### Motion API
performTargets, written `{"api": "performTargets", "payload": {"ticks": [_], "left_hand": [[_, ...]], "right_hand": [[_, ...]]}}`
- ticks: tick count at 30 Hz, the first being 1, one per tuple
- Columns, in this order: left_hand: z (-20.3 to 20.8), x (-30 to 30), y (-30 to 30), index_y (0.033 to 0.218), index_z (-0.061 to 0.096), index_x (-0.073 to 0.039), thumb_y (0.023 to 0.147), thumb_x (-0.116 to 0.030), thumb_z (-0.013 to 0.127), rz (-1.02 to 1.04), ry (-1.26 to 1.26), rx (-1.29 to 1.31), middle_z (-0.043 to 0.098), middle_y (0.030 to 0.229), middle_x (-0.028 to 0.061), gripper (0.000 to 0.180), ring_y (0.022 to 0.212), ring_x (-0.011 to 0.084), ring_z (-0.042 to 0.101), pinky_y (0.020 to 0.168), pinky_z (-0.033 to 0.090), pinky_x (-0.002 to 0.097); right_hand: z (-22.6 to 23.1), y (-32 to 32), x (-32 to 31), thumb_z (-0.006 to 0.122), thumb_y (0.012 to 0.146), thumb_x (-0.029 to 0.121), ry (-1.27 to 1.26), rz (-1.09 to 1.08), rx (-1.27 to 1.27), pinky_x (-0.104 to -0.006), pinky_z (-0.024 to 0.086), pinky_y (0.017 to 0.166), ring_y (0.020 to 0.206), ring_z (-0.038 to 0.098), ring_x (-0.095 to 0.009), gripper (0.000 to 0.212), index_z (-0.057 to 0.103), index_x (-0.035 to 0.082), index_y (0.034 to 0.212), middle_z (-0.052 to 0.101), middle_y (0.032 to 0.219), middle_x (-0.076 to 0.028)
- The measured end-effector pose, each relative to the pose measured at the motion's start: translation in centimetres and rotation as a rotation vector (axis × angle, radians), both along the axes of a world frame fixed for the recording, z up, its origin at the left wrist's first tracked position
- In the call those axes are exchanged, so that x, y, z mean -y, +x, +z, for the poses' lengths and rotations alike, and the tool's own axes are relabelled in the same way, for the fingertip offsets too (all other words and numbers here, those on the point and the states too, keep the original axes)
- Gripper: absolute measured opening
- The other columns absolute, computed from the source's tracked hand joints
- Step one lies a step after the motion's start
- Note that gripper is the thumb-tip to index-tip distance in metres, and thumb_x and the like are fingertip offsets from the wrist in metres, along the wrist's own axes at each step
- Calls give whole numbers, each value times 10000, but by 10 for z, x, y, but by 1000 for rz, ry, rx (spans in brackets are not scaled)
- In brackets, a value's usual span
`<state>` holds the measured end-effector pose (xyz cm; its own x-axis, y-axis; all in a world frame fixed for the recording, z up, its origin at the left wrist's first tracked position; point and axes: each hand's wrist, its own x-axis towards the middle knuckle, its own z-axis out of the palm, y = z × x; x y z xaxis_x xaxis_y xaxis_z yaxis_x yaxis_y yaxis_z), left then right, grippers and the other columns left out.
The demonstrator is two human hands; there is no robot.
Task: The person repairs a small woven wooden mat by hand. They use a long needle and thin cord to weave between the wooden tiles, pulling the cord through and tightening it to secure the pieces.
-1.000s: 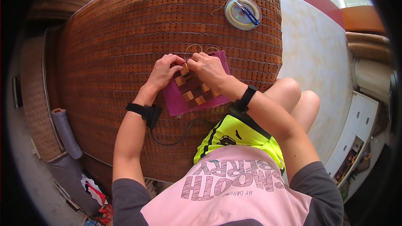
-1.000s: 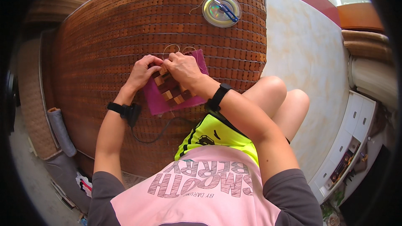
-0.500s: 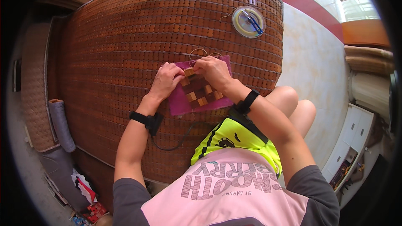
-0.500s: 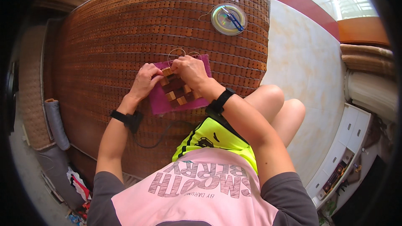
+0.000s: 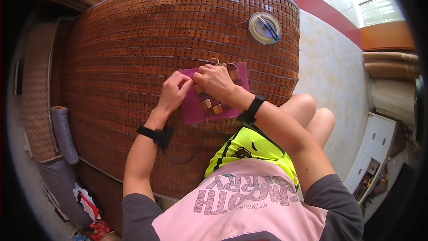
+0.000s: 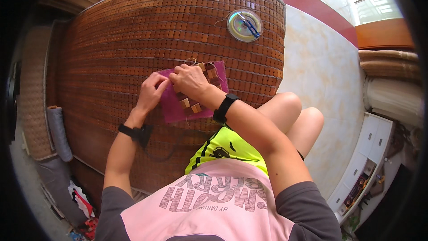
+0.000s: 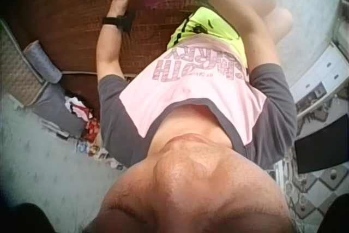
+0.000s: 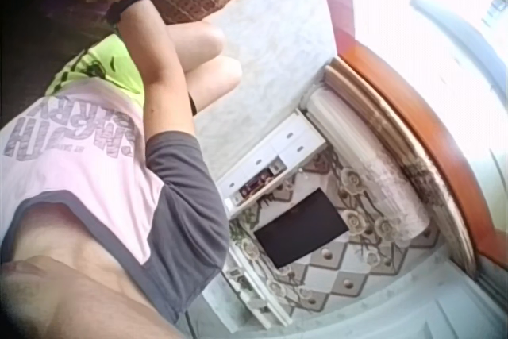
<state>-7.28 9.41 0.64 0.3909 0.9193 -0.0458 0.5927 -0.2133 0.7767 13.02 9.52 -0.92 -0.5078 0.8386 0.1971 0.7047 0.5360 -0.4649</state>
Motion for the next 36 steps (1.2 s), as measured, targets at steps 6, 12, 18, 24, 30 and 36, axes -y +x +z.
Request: {"api": "performTargets", "payload": {"ticks": [6,12,18,24,30,36], "left_hand": [[0,37,1,950,655,-45,850,-62,707,-130,526,-16,631,981,104,114,955,309,632,834,518,422],[-20,41,12,1308,582,34,887,-215,716,-383,628,-339,571,1382,167,507,1331,315,515,1121,420,437],[-33,42,14,1326,574,39,892,-228,716,-416,603,-312,534,1435,189,529,1364,355,474,1141,394,454],[-36,19,5,1079,649,-50,898,-153,698,148,438,-94,621,1096,128,214,1055,337,591,914,477,459],[-28,1,27,1015,678,-64,841,-178,765,118,98,-280,637,1028,132,225,1043,337,593,927,489,453],[-25,-5,30,979,685,-79,808,-176,800,95,23,-360,646,1016,108,228,1037,326,599,918,488,460]], "right_hand": [[26,-14,-11,707,900,76,95,-228,-602,-354,556,627,749,692,-200,79,651,21,911,678,894,-59],[101,-4,-11,570,1038,142,-682,-354,-856,-245,491,468,546,622,-108,142,597,3,1048,677,739,-72],[124,33,-3,556,1038,162,-675,-517,-853,-298,509,523,597,641,-155,184,589,-4,1111,645,745,-89],[75,40,13,549,1023,142,-203,-478,-475,-406,560,727,846,741,-304,182,596,16,1145,726,904,-191],[63,67,17,569,1026,109,-459,-578,-914,-266,515,558,649,629,-102,142,605,9,1121,688,804,-63],[68,94,9,579,1039,137,-498,-704,-1520,-245,542,546,639,633,-111,165,592,17,1151,703,940,-91]]}}
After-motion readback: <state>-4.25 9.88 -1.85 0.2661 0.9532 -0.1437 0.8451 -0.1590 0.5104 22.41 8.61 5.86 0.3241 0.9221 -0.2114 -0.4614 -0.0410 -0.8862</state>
